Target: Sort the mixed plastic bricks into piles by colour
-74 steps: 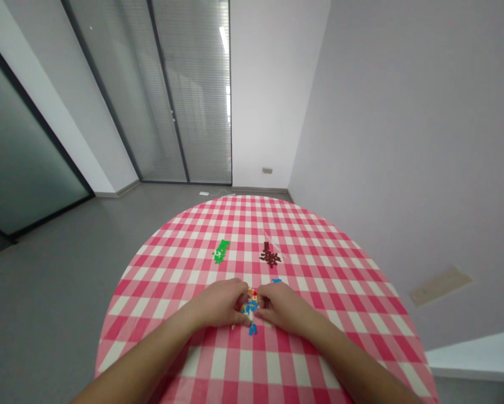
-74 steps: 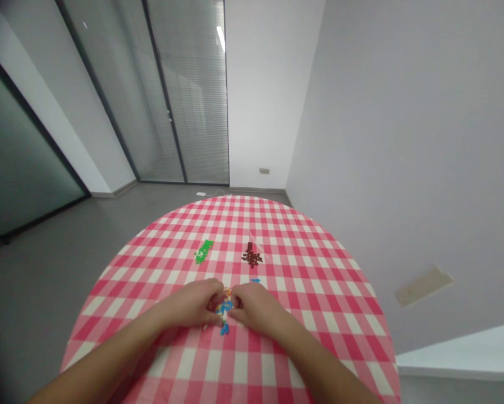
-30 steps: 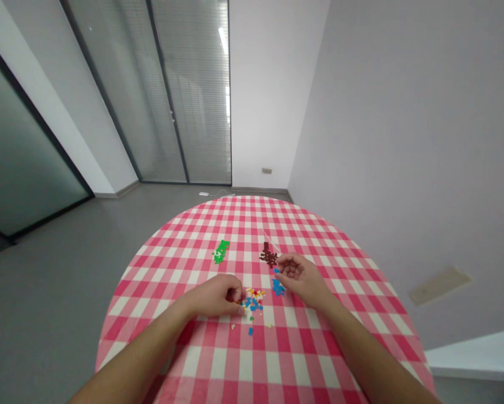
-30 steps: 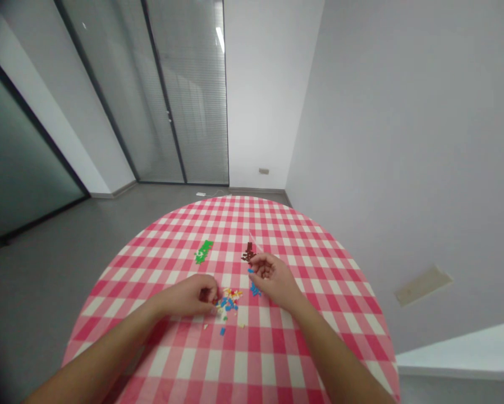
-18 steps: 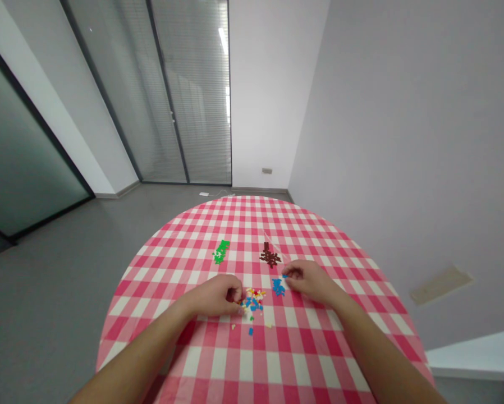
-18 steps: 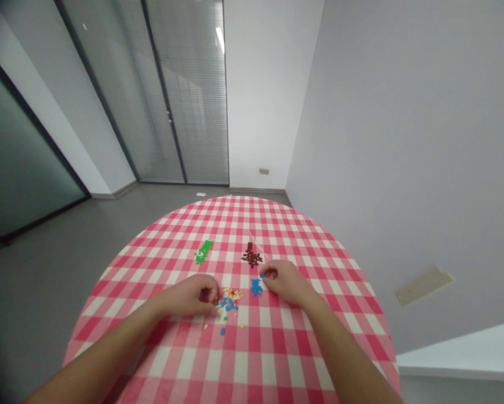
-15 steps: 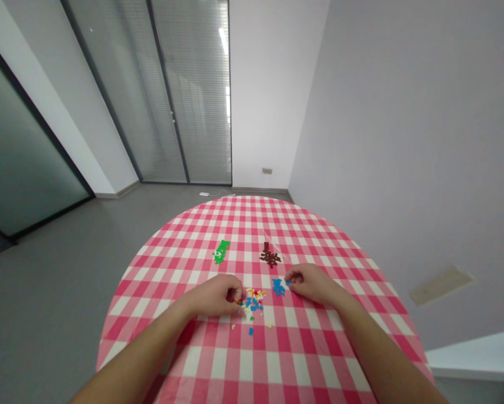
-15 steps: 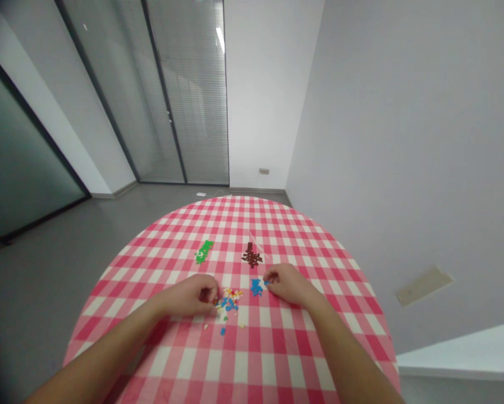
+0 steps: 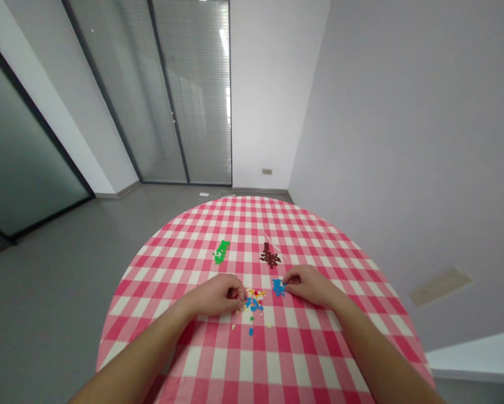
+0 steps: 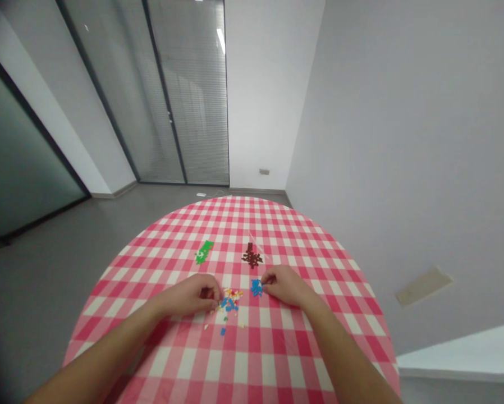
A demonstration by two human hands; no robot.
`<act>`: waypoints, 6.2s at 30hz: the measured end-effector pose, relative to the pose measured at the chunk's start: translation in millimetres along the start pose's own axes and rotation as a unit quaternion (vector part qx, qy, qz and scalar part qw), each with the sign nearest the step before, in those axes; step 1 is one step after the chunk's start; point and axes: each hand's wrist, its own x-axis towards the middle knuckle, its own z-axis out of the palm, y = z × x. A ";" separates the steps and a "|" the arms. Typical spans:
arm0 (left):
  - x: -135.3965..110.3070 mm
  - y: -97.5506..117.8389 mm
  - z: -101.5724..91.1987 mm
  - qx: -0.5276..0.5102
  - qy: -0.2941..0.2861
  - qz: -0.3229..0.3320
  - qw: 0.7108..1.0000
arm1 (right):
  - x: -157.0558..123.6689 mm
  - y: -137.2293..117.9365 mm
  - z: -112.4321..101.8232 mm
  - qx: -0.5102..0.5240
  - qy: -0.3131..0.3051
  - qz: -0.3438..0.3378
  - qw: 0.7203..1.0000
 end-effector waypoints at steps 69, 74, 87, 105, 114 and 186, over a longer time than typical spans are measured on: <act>10.5 -10.3 1.2 -0.039 0.051 0.013 0.998 | -5.4 -56.8 59.9 -0.240 -0.042 -0.193 0.950; 11.3 -11.1 0.6 -0.063 0.046 0.009 0.997 | -1.4 -42.5 44.6 -0.072 0.070 -0.178 0.979; 13.3 -17.6 1.3 -0.085 0.039 0.000 0.996 | 8.8 -9.5 19.0 0.216 0.175 -0.036 0.960; 12.3 -14.7 -0.4 -0.084 0.038 -0.004 0.996 | 11.0 22.0 2.6 0.050 0.060 -0.005 0.997; 9.8 -11.9 -1.6 -0.068 0.020 0.014 0.997 | 7.9 10.3 7.1 -0.007 0.052 -0.040 0.998; 2.1 -14.0 -8.4 -0.079 0.007 0.037 0.996 | 2.6 20.2 0.1 -0.088 0.090 -0.033 0.991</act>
